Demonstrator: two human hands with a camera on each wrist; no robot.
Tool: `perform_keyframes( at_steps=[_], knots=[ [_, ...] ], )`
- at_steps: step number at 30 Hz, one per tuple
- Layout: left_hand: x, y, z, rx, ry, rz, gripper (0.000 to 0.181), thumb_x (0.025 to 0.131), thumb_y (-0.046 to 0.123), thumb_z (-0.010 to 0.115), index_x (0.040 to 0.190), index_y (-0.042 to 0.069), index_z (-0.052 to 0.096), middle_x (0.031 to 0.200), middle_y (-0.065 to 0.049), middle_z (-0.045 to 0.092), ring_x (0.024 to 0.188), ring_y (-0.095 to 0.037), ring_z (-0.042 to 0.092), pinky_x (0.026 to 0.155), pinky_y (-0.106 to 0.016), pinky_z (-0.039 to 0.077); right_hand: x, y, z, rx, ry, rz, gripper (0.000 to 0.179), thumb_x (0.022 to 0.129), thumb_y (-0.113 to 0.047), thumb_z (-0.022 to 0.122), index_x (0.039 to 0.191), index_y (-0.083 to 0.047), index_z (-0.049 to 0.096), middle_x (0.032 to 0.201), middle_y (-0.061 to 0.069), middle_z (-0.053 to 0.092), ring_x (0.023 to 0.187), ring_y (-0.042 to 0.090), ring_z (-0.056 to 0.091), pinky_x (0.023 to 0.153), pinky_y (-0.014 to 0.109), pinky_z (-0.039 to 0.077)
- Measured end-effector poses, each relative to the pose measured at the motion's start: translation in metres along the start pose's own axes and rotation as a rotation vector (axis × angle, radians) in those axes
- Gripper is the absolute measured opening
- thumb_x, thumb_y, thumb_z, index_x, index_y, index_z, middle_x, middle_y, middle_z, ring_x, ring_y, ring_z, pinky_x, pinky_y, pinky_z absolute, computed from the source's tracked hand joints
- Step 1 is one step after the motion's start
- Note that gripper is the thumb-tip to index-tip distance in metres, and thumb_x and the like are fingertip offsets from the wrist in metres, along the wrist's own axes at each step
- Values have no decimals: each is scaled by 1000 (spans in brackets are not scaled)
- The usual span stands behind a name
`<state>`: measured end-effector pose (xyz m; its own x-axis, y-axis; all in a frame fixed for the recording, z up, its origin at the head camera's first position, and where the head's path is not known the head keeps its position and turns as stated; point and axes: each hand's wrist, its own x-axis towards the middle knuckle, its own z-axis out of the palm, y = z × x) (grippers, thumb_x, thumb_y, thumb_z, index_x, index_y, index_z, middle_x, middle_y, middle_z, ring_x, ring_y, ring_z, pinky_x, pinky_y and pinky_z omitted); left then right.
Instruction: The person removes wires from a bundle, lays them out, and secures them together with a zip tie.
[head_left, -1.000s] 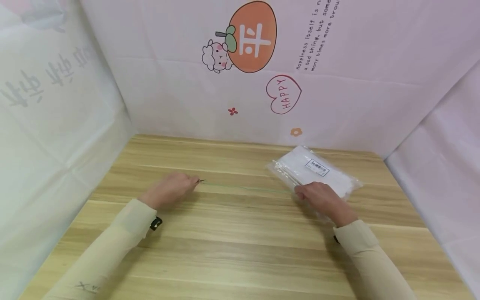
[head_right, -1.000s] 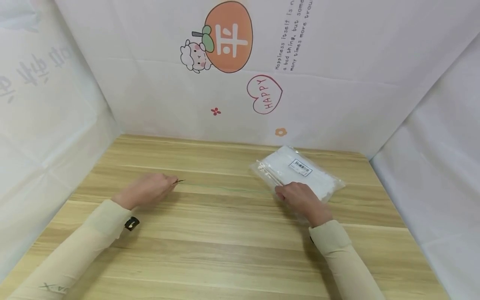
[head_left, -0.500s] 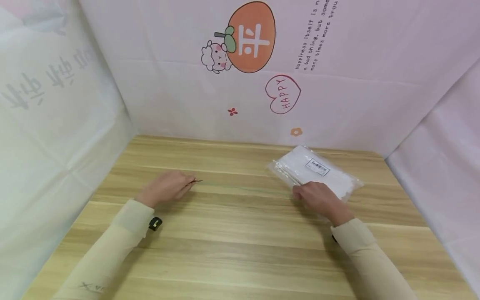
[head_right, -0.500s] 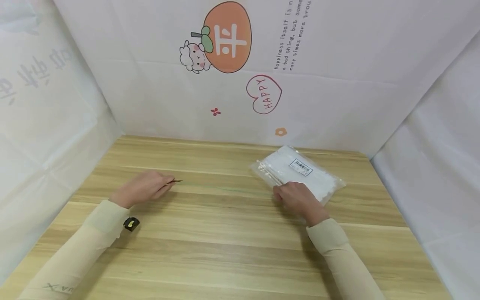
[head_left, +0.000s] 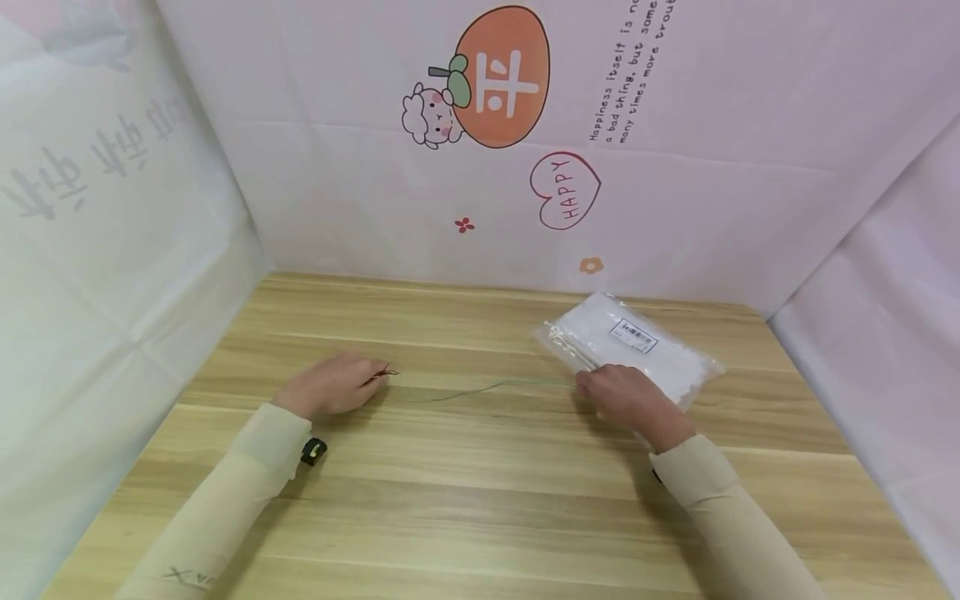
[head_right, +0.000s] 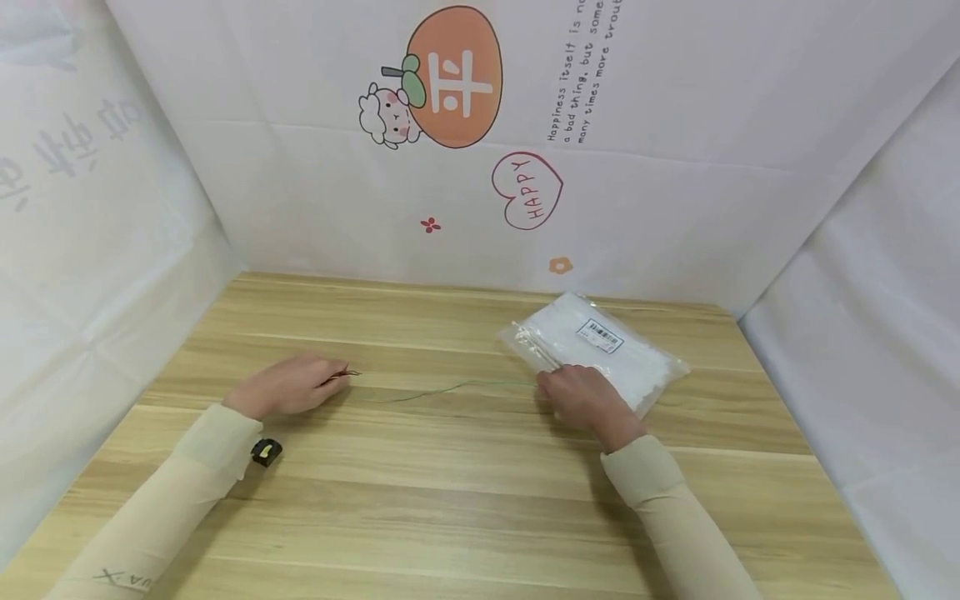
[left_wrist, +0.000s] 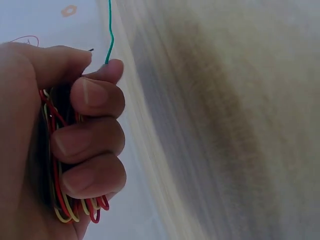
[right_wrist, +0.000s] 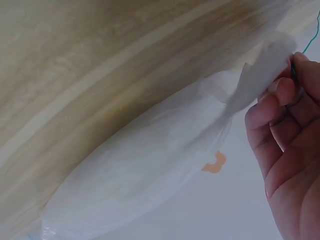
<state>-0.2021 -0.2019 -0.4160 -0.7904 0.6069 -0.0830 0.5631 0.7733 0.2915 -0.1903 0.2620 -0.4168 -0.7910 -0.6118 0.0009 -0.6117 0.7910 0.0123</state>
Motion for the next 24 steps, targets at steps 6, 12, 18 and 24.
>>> perform_keyframes(
  at_steps=[6, 12, 18, 24],
  knots=[
    [-4, -3, 0, 11, 35, -36, 25, 112, 26, 49, 110, 10, 68, 88, -2, 65, 82, -15, 60, 83, -43, 53, 1, -1, -1, 84, 7, -4, 25, 102, -14, 68, 78, -15, 60, 64, -6, 52, 59, 9, 46, 57, 31, 45],
    [-2, 1, -3, 40, 58, -35, 20, 111, 23, 50, 99, 14, 63, 77, 3, 56, 73, -14, 53, 76, -40, 50, -1, -1, -9, 95, 78, 5, 32, 99, -18, 72, 73, -18, 54, 61, -8, 47, 56, 10, 43, 56, 31, 42],
    [5, 15, -7, 55, 65, 10, 19, 111, 22, 51, 98, 14, 63, 79, 3, 57, 74, -12, 53, 76, -40, 51, 1, -5, -19, 110, 113, 7, 30, 99, -14, 72, 75, -16, 54, 63, -8, 48, 59, 9, 41, 58, 29, 40],
    [15, 34, -8, 29, 66, 41, 20, 111, 24, 50, 98, 15, 63, 77, 5, 56, 72, -11, 52, 75, -37, 50, 10, -19, -23, 138, 184, -40, 27, 97, -11, 74, 77, -14, 58, 67, -8, 53, 63, 7, 44, 62, 28, 44]
  ],
)
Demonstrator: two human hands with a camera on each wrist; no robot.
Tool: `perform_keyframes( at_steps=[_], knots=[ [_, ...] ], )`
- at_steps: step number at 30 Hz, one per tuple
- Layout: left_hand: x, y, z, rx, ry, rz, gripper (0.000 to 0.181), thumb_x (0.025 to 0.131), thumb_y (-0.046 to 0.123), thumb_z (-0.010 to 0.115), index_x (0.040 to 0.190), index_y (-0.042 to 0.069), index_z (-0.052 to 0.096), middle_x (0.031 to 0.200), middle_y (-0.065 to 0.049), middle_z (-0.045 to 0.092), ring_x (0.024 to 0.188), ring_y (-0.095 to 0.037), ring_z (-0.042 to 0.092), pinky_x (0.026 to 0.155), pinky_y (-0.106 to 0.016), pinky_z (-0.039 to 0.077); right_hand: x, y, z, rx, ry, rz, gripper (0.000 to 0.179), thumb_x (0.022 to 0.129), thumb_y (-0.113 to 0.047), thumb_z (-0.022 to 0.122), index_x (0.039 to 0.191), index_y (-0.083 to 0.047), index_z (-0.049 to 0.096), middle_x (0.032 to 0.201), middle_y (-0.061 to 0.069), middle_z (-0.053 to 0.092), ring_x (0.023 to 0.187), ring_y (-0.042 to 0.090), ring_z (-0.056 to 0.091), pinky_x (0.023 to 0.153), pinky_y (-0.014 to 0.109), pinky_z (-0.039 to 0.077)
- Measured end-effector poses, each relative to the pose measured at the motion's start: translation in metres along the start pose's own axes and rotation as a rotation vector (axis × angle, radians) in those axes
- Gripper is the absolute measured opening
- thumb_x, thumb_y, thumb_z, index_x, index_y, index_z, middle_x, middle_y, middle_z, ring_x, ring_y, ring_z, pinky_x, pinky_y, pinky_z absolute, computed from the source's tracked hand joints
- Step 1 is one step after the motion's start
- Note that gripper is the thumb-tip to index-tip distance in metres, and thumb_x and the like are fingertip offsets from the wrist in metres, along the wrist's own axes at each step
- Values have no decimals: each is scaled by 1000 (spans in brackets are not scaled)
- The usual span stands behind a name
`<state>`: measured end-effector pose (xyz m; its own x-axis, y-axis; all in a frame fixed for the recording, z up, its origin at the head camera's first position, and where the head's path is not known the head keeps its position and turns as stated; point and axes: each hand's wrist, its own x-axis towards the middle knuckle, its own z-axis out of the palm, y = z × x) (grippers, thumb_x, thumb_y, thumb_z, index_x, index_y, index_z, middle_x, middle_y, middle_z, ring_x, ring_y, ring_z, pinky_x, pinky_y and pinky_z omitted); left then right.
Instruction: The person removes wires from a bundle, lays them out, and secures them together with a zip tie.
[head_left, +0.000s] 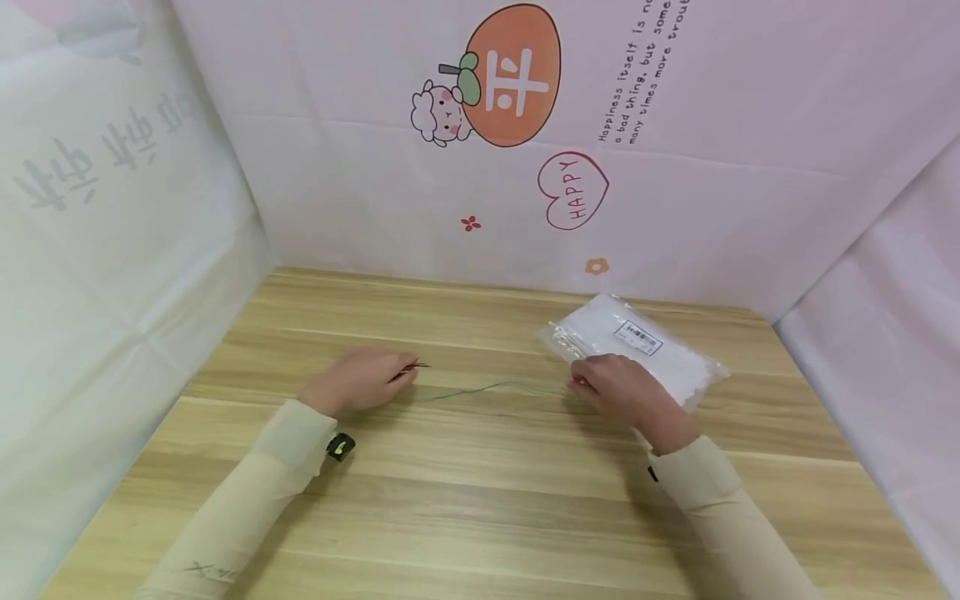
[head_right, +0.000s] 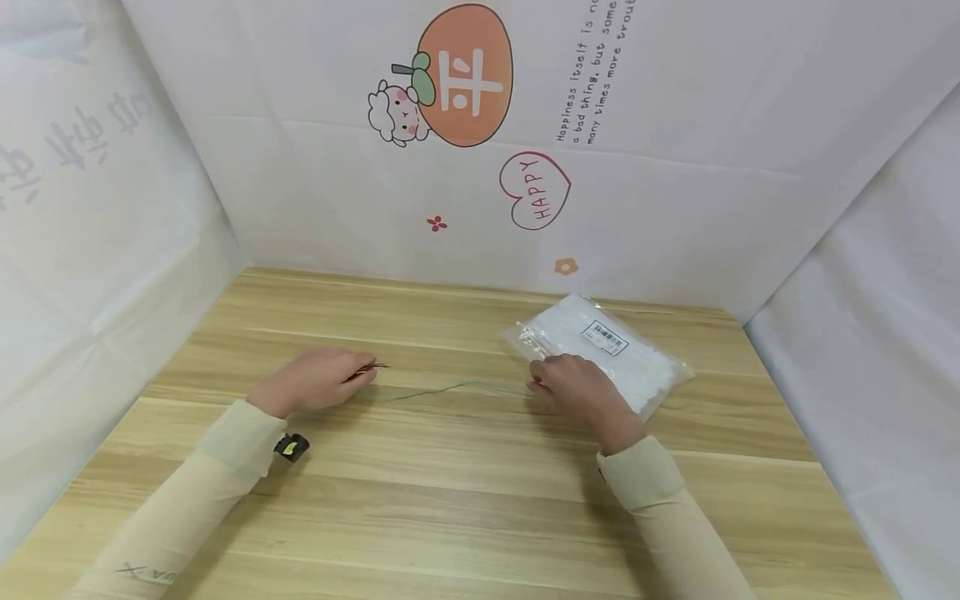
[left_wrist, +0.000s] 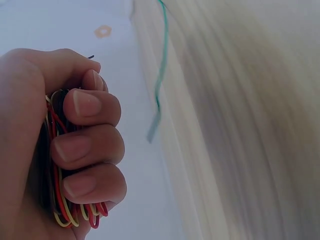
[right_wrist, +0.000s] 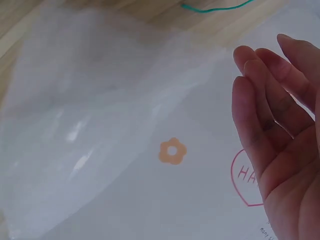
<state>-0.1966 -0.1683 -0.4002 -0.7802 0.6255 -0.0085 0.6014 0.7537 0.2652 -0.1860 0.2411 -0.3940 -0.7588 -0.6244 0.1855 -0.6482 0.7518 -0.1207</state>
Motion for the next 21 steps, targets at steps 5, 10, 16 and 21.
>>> perform_keyframes(
  at_steps=[5, 10, 16, 21],
  knots=[
    [11, 15, 3, -37, -9, 23, 21, 112, 23, 49, 103, 14, 65, 75, 7, 52, 71, -10, 49, 75, -36, 49, 8, -12, 2, 11, 43, -53, 20, 96, -10, 76, 81, -11, 62, 72, -5, 59, 65, 7, 49, 63, 28, 48],
    [21, 26, 8, -58, -6, 62, 22, 112, 23, 48, 94, 17, 60, 72, 7, 45, 66, -8, 43, 69, -31, 44, 16, -22, 3, 7, 65, -82, 17, 97, -13, 77, 84, -11, 65, 75, -4, 63, 67, 8, 53, 65, 29, 51],
    [31, 37, 13, -81, -5, 113, 25, 111, 21, 48, 86, 18, 53, 70, 8, 41, 63, -6, 38, 64, -27, 38, 25, -32, 4, 8, 73, -116, 15, 97, -15, 77, 86, -10, 68, 78, -2, 66, 68, 8, 56, 66, 28, 53],
    [39, 45, 17, -85, -7, 152, 26, 111, 22, 49, 85, 17, 51, 70, 8, 39, 63, -7, 38, 64, -26, 37, 31, -41, 6, 31, 59, -137, 14, 98, -16, 76, 87, -9, 69, 78, -2, 67, 68, 6, 55, 65, 25, 51]
  ],
)
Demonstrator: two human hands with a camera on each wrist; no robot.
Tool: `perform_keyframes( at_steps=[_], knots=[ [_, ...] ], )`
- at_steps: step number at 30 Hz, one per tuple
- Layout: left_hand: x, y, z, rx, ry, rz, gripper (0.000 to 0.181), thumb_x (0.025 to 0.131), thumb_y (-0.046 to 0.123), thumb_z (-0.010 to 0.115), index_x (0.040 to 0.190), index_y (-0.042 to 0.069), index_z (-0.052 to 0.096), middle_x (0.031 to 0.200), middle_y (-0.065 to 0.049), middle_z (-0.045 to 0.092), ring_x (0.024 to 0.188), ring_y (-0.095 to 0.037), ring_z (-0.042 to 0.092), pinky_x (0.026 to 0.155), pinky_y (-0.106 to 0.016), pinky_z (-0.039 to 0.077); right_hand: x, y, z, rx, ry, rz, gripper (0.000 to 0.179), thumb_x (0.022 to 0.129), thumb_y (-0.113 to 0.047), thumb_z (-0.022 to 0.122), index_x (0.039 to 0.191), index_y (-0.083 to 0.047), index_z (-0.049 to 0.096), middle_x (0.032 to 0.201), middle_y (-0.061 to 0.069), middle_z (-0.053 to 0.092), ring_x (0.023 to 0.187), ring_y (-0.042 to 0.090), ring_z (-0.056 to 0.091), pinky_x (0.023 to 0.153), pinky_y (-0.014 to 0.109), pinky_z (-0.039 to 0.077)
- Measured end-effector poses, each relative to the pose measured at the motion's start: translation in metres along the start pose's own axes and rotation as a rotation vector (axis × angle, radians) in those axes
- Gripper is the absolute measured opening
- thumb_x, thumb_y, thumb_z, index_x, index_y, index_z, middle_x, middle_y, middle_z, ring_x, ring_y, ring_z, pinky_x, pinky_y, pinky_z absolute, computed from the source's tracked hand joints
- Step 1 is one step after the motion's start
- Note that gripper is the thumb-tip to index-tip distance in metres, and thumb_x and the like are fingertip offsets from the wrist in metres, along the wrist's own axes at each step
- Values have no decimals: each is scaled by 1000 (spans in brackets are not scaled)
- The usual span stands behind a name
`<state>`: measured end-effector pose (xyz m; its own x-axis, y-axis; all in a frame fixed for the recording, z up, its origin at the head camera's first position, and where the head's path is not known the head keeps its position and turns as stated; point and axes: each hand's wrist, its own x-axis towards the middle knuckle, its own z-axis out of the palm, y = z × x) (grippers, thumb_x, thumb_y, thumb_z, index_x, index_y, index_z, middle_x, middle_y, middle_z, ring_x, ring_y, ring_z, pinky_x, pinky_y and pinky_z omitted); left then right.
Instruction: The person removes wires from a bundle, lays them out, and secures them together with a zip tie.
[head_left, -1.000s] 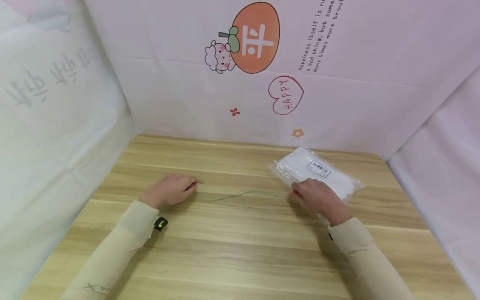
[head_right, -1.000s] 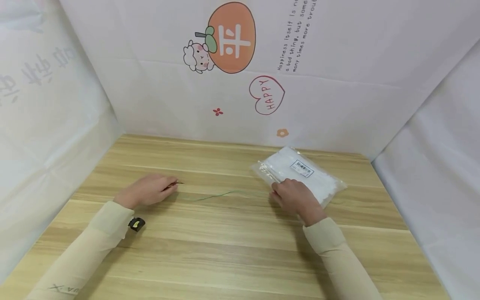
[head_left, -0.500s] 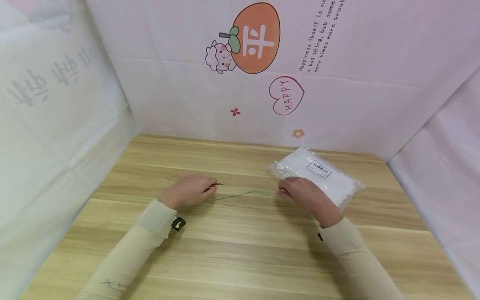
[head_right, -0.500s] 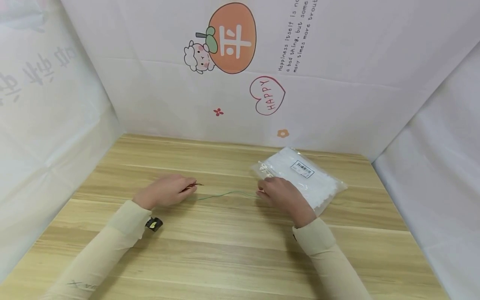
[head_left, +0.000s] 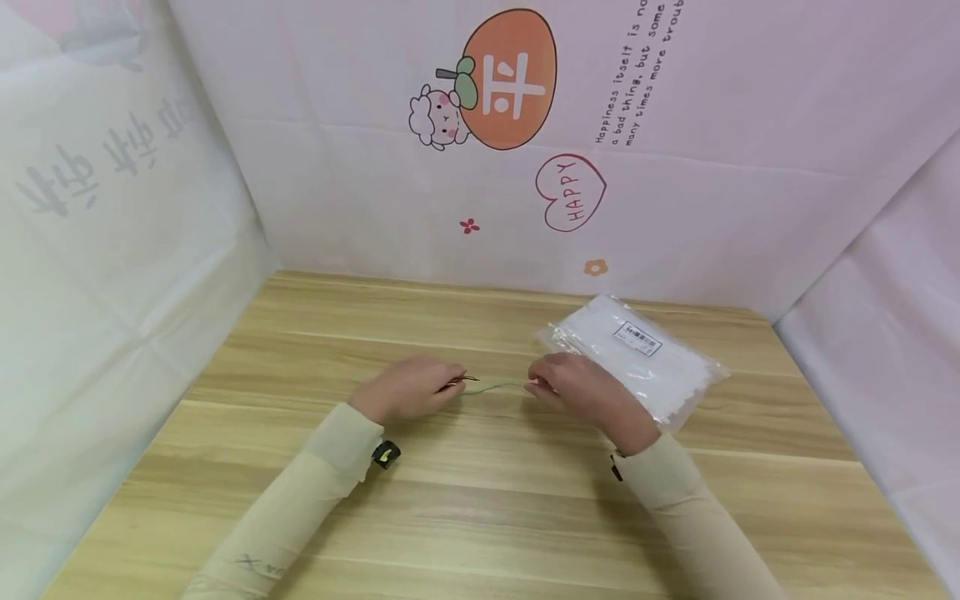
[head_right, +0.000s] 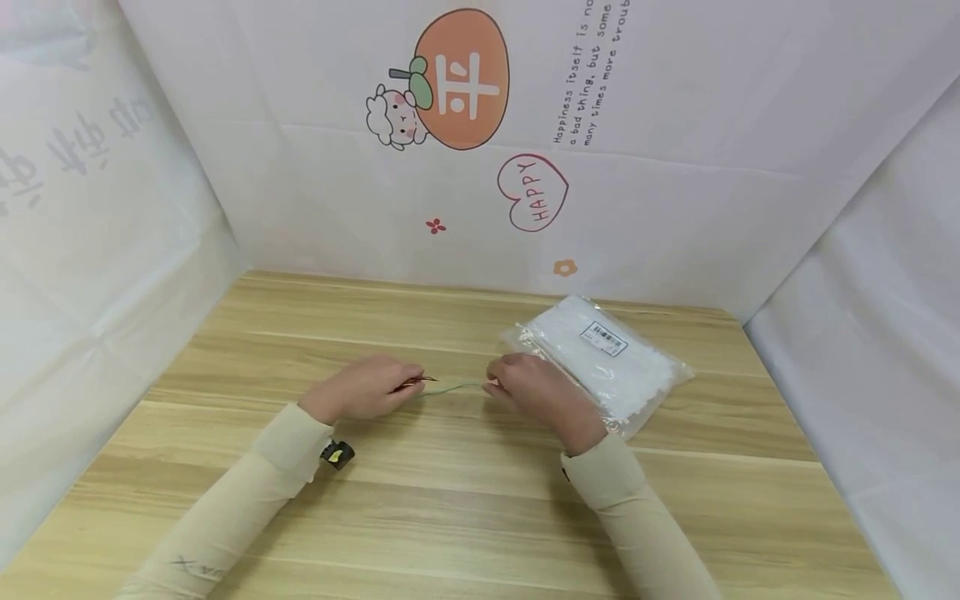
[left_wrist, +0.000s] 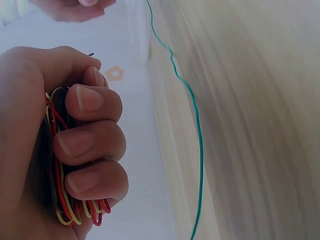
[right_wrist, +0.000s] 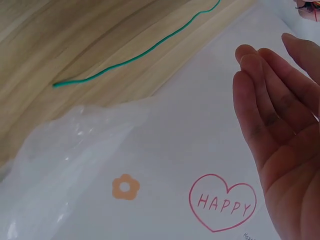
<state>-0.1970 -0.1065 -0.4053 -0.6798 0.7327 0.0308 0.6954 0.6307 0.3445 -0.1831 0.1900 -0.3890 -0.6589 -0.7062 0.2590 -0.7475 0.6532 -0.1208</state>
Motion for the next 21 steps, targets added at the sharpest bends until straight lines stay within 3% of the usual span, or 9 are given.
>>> perform_keyframes(
  at_steps=[14, 21],
  knots=[
    [22, 25, 8, -23, -26, 67, 24, 111, 23, 47, 89, 17, 54, 72, 8, 43, 65, -7, 43, 65, -26, 40, 16, -19, 6, 85, -10, -105, 6, 100, -10, 72, 94, -8, 73, 86, -1, 72, 75, 8, 63, 71, 25, 55],
    [23, 32, 7, -10, -88, 17, 28, 111, 18, 47, 83, 16, 51, 70, 7, 41, 63, -8, 40, 62, -25, 36, 17, -21, 2, 81, -26, -108, 10, 100, -7, 70, 90, -9, 71, 81, -4, 68, 73, 5, 57, 69, 23, 52]
  ],
)
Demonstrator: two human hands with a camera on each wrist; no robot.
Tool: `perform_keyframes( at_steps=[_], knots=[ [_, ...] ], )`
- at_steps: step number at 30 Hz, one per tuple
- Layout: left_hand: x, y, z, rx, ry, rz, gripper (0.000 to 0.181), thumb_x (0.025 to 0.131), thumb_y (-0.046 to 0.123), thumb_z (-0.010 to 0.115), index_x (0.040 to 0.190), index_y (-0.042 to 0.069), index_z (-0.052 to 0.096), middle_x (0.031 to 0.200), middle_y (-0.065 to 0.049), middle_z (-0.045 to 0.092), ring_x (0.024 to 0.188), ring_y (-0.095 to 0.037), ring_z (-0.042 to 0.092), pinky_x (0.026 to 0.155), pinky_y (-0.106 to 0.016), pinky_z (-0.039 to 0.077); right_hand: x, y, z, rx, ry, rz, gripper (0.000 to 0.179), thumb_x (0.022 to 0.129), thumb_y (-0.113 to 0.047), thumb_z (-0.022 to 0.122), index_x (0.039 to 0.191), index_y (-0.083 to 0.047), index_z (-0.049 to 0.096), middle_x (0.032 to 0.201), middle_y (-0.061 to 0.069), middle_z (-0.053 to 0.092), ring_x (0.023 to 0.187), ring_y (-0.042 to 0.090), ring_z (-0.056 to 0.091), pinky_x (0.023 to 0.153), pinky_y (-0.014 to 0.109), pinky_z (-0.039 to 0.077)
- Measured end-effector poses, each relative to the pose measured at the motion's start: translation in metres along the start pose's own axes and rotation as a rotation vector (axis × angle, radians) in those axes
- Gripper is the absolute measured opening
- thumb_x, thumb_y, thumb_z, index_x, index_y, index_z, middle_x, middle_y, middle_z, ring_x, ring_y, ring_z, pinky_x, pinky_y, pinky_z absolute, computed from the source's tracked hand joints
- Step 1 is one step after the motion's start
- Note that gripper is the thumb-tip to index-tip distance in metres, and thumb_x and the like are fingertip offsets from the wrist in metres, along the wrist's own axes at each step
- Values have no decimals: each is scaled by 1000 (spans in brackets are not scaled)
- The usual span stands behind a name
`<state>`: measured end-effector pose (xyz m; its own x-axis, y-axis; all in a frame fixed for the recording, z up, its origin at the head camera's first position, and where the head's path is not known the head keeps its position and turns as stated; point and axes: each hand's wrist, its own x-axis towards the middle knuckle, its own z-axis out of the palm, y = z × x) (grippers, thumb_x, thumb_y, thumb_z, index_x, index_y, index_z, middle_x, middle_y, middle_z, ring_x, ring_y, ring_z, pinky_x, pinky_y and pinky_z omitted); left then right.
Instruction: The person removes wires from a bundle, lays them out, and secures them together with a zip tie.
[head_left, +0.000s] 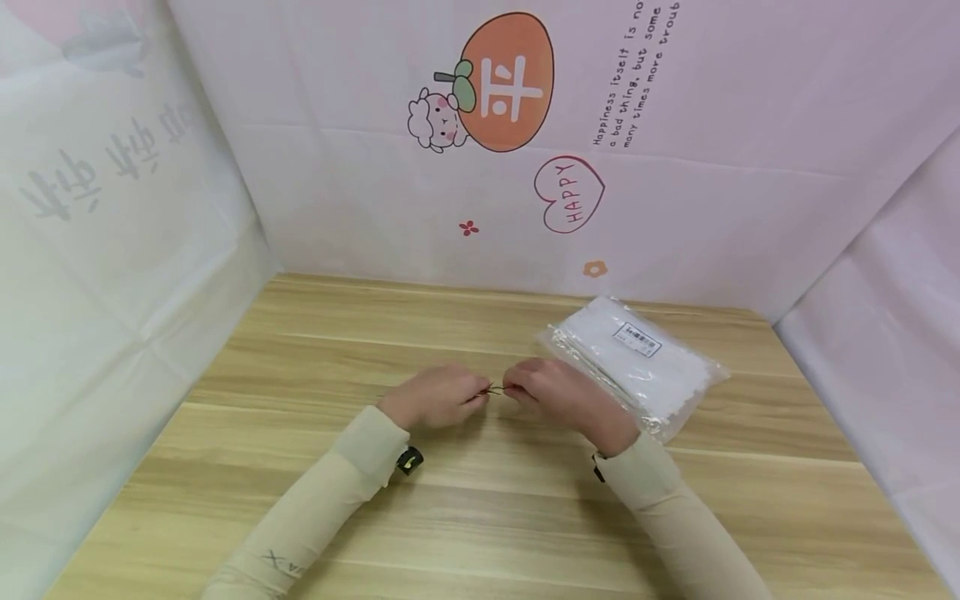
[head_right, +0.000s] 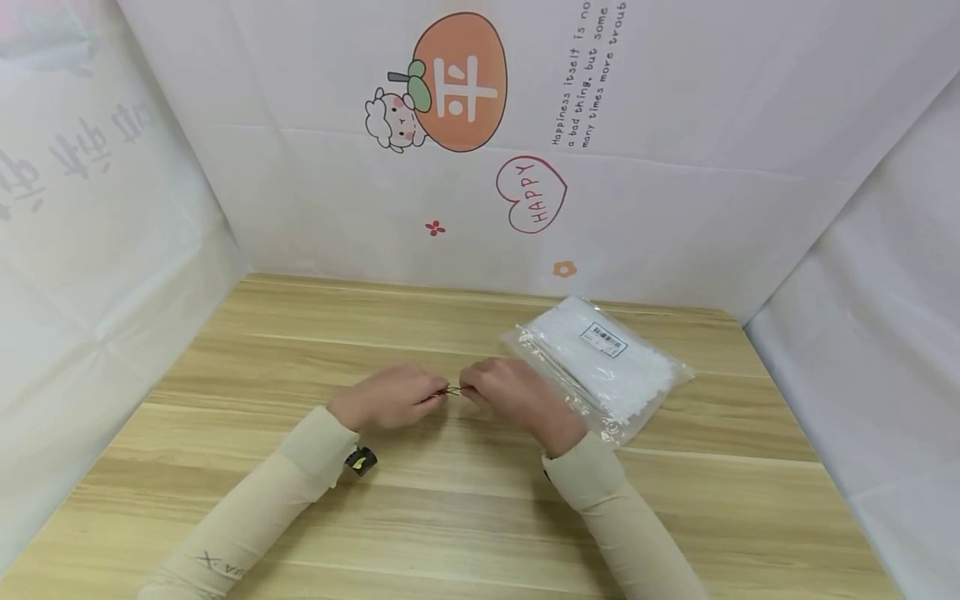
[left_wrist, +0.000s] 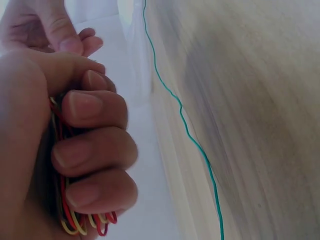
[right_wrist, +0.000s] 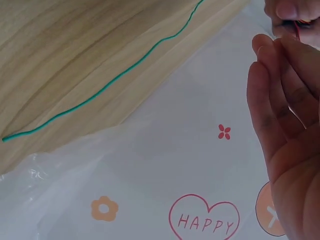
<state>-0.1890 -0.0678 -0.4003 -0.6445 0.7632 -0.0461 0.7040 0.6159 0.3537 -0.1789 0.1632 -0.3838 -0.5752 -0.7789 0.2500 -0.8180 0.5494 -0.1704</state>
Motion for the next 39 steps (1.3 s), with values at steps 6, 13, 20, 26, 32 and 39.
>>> perform_keyframes(
  at_steps=[6, 13, 20, 26, 32, 39],
  knots=[
    [1, 3, 2, 22, -21, -11, 29, 111, 20, 48, 83, 16, 55, 66, 7, 41, 60, -8, 39, 60, -24, 35, 2, -4, 0, -46, 40, -45, 12, 99, -6, 71, 88, -11, 69, 81, -5, 68, 72, 6, 60, 69, 22, 53],
    [3, 1, 6, 45, 9, 20, 35, 112, 28, 47, 80, 18, 58, 66, 10, 42, 61, -7, 42, 62, -26, 40, 1, -6, 4, -207, 106, -139, 19, 96, -1, 71, 82, -13, 66, 73, -4, 61, 66, 9, 56, 62, 21, 48],
    [-16, -14, 4, 24, -42, -32, 34, 113, 26, 42, 83, 19, 55, 68, 9, 40, 63, -8, 40, 67, -28, 41, -12, 6, 1, -147, 83, -74, 21, 97, -7, 73, 79, -12, 64, 70, -5, 55, 64, 8, 49, 60, 22, 47],
    [-19, -15, 4, 21, -51, -27, 34, 113, 26, 43, 81, 20, 54, 67, 9, 40, 61, -7, 38, 64, -26, 39, -11, 6, 6, -105, 109, -83, 15, 97, -7, 75, 85, -12, 66, 78, -4, 61, 70, 8, 54, 66, 23, 52],
    [-21, -19, 1, 1, -14, -28, 35, 113, 26, 40, 80, 20, 50, 69, 9, 39, 63, -7, 38, 65, -27, 39, -8, 10, 9, -188, 215, -171, 14, 92, -7, 79, 85, -10, 67, 80, -1, 66, 74, 14, 64, 68, 27, 55],
    [-39, -35, -5, -75, 1, -105, 40, 115, 29, 35, 76, 21, 43, 67, 8, 36, 60, -8, 35, 65, -30, 40, -20, 27, 6, -282, 292, -163, 24, 81, 12, 67, 80, -11, 58, 75, 0, 60, 73, 18, 64, 70, 33, 56]
  ],
)
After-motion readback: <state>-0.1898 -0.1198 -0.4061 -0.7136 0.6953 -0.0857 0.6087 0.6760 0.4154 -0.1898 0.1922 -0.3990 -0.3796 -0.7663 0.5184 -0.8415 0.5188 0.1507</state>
